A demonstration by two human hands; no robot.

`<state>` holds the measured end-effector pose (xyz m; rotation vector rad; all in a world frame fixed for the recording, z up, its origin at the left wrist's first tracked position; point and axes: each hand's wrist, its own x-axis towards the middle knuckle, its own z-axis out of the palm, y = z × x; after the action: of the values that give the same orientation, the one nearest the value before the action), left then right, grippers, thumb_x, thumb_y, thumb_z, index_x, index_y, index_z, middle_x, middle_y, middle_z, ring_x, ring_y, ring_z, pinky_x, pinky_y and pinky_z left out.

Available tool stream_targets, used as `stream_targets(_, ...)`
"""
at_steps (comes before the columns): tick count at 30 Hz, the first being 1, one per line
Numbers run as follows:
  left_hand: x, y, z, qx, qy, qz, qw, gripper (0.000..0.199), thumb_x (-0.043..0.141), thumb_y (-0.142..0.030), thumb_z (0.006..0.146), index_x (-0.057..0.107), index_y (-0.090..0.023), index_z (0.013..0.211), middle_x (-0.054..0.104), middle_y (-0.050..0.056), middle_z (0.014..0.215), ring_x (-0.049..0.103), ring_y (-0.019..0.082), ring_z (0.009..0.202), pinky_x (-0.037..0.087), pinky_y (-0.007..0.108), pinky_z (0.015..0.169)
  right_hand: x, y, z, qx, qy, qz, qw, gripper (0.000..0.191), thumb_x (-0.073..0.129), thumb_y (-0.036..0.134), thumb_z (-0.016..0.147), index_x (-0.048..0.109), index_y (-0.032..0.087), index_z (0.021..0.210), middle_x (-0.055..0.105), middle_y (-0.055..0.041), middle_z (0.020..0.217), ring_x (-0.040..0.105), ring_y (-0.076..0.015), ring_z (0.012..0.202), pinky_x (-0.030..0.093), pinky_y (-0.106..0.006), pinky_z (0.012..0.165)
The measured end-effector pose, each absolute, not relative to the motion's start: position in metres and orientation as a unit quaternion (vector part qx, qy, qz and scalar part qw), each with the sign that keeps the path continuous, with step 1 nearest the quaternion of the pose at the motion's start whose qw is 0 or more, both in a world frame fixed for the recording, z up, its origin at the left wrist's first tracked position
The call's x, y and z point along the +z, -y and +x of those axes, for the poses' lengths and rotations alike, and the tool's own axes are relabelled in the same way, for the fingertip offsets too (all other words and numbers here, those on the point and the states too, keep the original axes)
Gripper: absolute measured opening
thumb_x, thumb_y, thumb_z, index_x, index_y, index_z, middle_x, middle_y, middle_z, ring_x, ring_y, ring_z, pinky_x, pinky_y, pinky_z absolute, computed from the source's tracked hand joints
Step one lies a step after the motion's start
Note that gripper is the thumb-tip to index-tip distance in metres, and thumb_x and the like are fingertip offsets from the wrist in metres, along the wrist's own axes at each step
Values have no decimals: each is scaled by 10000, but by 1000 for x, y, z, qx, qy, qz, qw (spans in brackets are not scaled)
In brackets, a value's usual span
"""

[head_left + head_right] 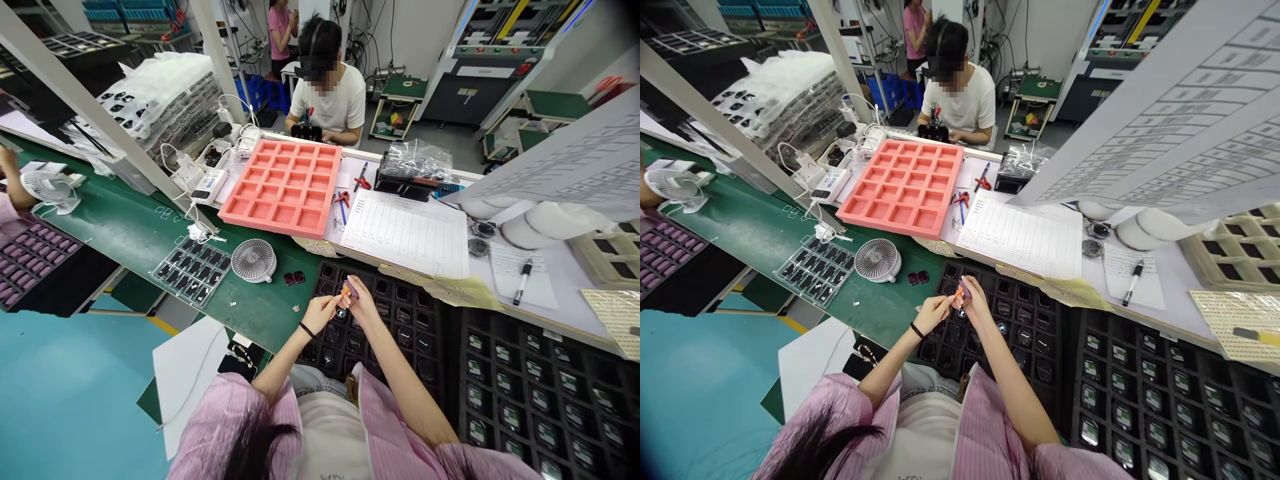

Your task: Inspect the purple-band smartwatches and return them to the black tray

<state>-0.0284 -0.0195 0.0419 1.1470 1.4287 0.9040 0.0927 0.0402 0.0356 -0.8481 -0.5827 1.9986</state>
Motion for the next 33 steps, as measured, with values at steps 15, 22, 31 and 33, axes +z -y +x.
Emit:
stream_targets(15, 48, 16, -20, 426, -542, 445, 571, 600, 476, -698, 797, 620, -130, 665, 390, -70, 401, 279, 41, 380, 224, 198, 416, 44, -40, 91, 851, 164, -278, 414, 237, 637, 311, 843, 489, 219, 682, 363, 116, 467, 166, -18, 256, 312, -164, 296)
stream_targets(22, 43, 16, -24, 439, -522, 423, 597, 600, 507, -723, 762, 588, -141, 642, 378, -83, 383, 266, 34, 347, 200, 194, 385, 35, -37, 89, 842, 183, -297, 412, 317, 609, 335, 863, 436, 209, 630, 336, 114, 458, 153, -16, 272, 288, -152, 294)
stream_targets(31, 24, 6, -23, 467, -603, 359, 538, 513, 607, -667, 705, 466, -180, 625, 459, -65, 489, 401, 51, 405, 332, 188, 426, -3, -23, 83, 721, 311, -435, 440, 301, 692, 464, 742, 534, 261, 897, 499, 78, 599, 433, -92, 424, 352, -207, 386)
stream_targets(33, 15, 10, -33, 457, -633, 338, 525, 493, 545, -657, 748, 427, -195, 625, 384, -90, 467, 306, 42, 366, 261, 188, 391, -19, -37, 95, 671, 351, -480, 444, 341, 658, 526, 742, 521, 269, 919, 525, 65, 680, 444, -98, 462, 372, -227, 426)
